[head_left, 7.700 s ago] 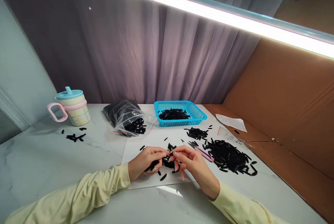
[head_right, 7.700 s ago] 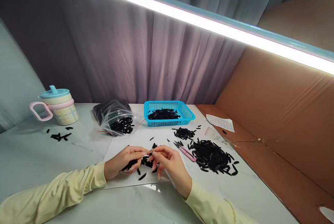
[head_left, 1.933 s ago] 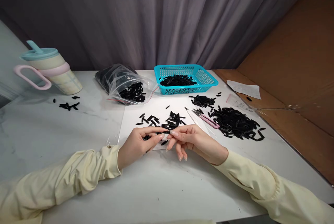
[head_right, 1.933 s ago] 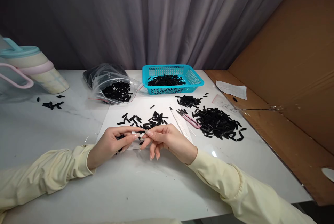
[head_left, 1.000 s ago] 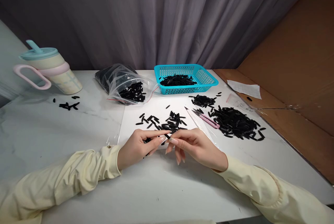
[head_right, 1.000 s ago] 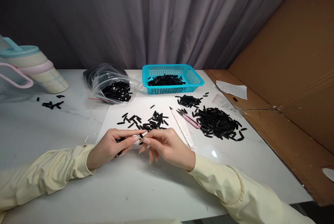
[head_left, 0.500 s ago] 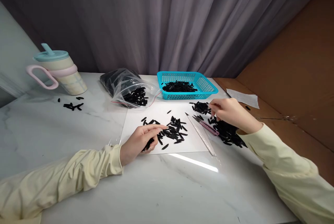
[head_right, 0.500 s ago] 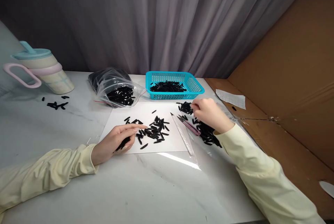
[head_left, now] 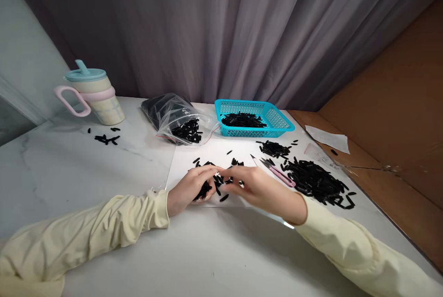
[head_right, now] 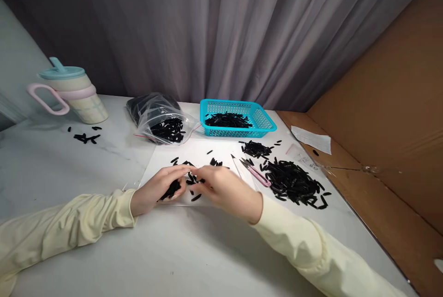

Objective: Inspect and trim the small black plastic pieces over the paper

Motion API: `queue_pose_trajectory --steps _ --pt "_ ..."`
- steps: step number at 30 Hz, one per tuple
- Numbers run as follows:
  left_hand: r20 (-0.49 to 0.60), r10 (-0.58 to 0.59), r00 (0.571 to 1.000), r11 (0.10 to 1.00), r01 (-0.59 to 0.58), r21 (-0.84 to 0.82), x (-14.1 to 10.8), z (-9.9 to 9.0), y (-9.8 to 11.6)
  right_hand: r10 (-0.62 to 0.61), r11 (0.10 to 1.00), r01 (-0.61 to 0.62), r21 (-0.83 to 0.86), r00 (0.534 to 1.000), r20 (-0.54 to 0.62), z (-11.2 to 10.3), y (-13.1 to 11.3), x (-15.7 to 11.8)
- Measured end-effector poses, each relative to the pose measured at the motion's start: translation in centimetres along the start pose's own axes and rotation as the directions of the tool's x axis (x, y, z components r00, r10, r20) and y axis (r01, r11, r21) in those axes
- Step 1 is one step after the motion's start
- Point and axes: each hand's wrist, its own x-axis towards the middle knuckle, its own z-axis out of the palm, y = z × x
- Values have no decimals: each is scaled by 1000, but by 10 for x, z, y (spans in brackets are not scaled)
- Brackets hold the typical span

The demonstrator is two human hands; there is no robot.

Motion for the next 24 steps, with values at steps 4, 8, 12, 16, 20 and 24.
queue_pose_trajectory --steps 4,8,12,16,20,24 --pt "-20 -30 999 1000 30 8 0 1 -1 -73 997 73 -11 997 -22 22 -13 4" --pt "-20 -38 999 999 39 34 -1 1 0 -144 978 136 -156 989 -38 33 -10 0" --pt "7 -34 999 998 33 62 0 2 1 -156 988 156 -11 979 -129 36 -8 -8" --pt "57 -23 998 994 17 108 1 1 0 186 851 -110 514 977 -100 32 -8 -16" --pt "99 -13 995 988 -2 151 0 -1 0 372 451 -254 856 925 79 29 -3 -21" --pt "108 -28 994 983 8 182 -1 -1 1 399 257 -245 935 908 128 29 4 -23"
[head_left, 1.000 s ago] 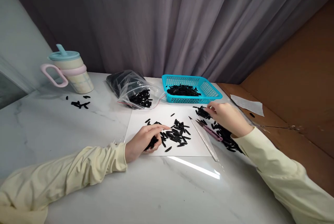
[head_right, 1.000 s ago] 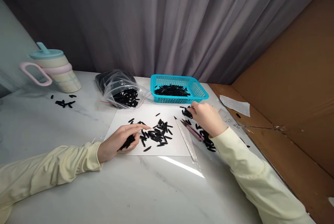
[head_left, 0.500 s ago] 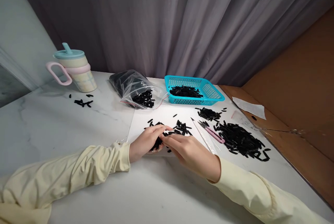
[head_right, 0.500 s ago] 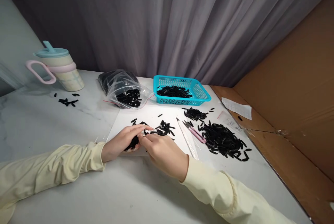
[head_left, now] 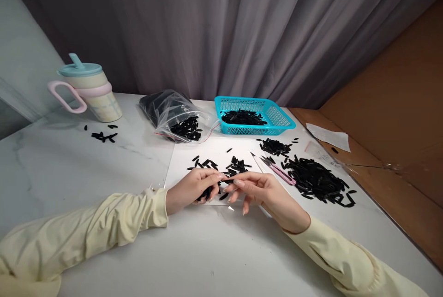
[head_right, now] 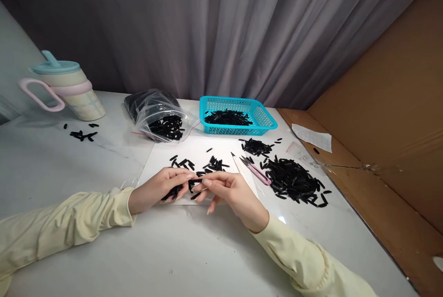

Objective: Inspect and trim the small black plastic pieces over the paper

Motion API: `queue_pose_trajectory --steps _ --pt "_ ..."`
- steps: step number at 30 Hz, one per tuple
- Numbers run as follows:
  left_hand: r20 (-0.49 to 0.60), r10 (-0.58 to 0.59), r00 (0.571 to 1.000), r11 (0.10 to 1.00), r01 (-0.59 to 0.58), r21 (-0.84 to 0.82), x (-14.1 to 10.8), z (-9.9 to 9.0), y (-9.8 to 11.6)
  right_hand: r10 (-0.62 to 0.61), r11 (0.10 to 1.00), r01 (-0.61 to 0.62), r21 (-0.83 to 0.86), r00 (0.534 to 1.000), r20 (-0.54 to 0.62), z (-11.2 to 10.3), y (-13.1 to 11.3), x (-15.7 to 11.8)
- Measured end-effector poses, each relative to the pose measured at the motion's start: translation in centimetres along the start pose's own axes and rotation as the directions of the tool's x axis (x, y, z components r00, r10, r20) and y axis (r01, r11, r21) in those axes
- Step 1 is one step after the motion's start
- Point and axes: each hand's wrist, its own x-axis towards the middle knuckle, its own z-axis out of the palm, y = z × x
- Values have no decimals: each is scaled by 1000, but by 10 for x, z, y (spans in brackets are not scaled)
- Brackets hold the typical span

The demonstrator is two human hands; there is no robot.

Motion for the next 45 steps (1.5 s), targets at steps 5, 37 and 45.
queue_pose_trajectory --steps 5,37,45 --pt "42 33 999 996 -36 78 -1 0 0 -49 998 48 31 999 2 -3 3 1" --pt "-32 172 985 961 -160 227 -4 2 -3 11 999 -10 33 999 -39 0 0 0" --pt "-10 171 985 969 -166 182 -5 2 -2 -33 999 34 10 997 -71 0 0 -4"
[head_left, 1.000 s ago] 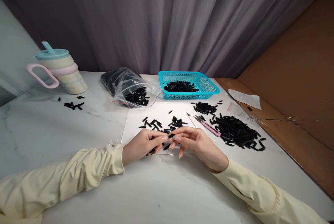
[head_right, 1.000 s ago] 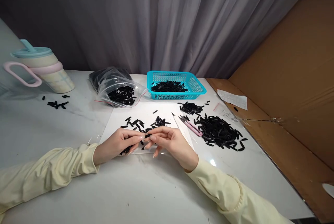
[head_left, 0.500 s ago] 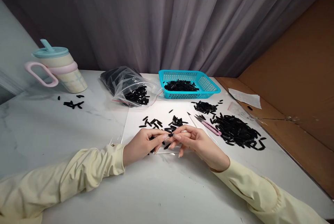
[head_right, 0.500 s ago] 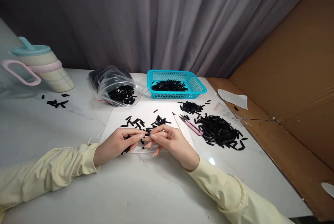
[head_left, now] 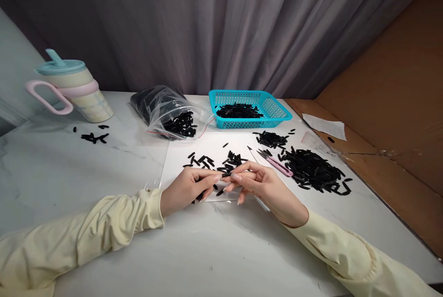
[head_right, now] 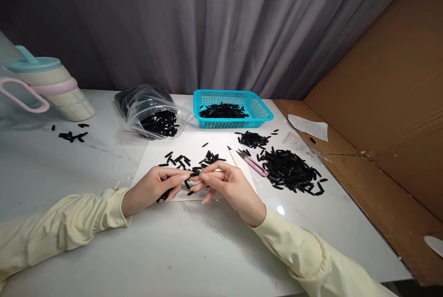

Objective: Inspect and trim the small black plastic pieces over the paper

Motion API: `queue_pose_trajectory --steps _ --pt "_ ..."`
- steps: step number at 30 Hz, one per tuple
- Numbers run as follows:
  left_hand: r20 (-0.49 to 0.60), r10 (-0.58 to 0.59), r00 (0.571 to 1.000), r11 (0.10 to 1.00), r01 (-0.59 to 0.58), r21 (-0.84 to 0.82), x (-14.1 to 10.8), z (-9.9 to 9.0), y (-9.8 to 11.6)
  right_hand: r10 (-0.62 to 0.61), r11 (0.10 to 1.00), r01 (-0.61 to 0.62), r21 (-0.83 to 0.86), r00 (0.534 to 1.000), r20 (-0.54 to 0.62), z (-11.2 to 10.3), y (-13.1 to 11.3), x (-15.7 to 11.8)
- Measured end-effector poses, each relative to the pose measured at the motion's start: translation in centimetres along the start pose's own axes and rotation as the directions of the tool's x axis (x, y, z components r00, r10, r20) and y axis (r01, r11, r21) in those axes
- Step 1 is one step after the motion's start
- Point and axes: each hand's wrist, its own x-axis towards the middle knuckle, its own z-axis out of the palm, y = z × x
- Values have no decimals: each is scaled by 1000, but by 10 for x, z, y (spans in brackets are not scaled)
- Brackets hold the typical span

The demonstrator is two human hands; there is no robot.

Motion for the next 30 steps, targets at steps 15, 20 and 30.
queue_pose_trajectory --steps 15,20,30 --pt "-90 47 995 984 -31 174 -5 3 -1 38 999 -36 -36 997 61 2 2 0" --pt "-94 72 993 983 -55 175 -6 5 0 33 999 -31 -31 998 57 4 -1 0" --pt "-121 93 988 978 -68 195 -6 5 0 40 998 -42 35 997 71 4 -2 -1"
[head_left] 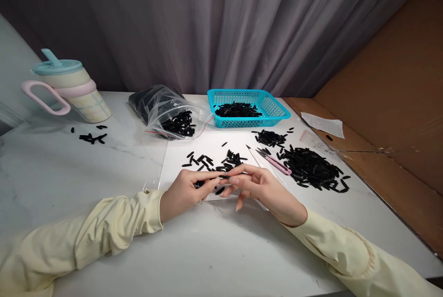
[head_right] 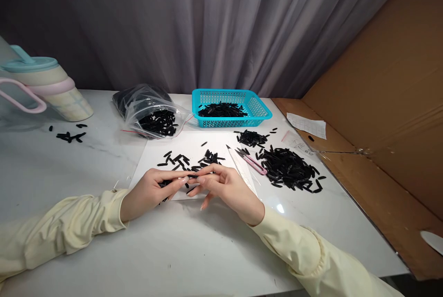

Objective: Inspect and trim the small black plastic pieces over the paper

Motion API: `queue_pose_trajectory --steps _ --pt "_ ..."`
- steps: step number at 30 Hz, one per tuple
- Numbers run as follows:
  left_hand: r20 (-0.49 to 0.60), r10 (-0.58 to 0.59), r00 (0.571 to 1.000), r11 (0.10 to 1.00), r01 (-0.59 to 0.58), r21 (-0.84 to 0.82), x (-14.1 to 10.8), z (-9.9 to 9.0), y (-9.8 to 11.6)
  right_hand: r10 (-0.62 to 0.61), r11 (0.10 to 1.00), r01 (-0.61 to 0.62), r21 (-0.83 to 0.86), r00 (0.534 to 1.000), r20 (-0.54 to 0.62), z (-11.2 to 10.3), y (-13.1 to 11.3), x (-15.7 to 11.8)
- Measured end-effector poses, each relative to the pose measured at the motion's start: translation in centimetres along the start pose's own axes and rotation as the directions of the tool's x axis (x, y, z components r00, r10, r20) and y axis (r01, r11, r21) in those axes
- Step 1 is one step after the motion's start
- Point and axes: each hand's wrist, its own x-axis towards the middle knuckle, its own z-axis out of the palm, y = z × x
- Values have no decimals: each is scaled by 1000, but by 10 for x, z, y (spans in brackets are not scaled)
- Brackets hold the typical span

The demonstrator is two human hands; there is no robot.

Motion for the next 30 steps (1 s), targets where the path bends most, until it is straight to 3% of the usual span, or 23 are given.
queue_pose_trajectory --steps 16,30 --pt "-43 140 989 990 -140 3 0 2 -3 14 999 -14 31 1000 2 -1 1 1" --pt "24 11 1000 1000 -10 -21 -1 -1 -3 0 1000 0 22 1000 1 1 3 2"
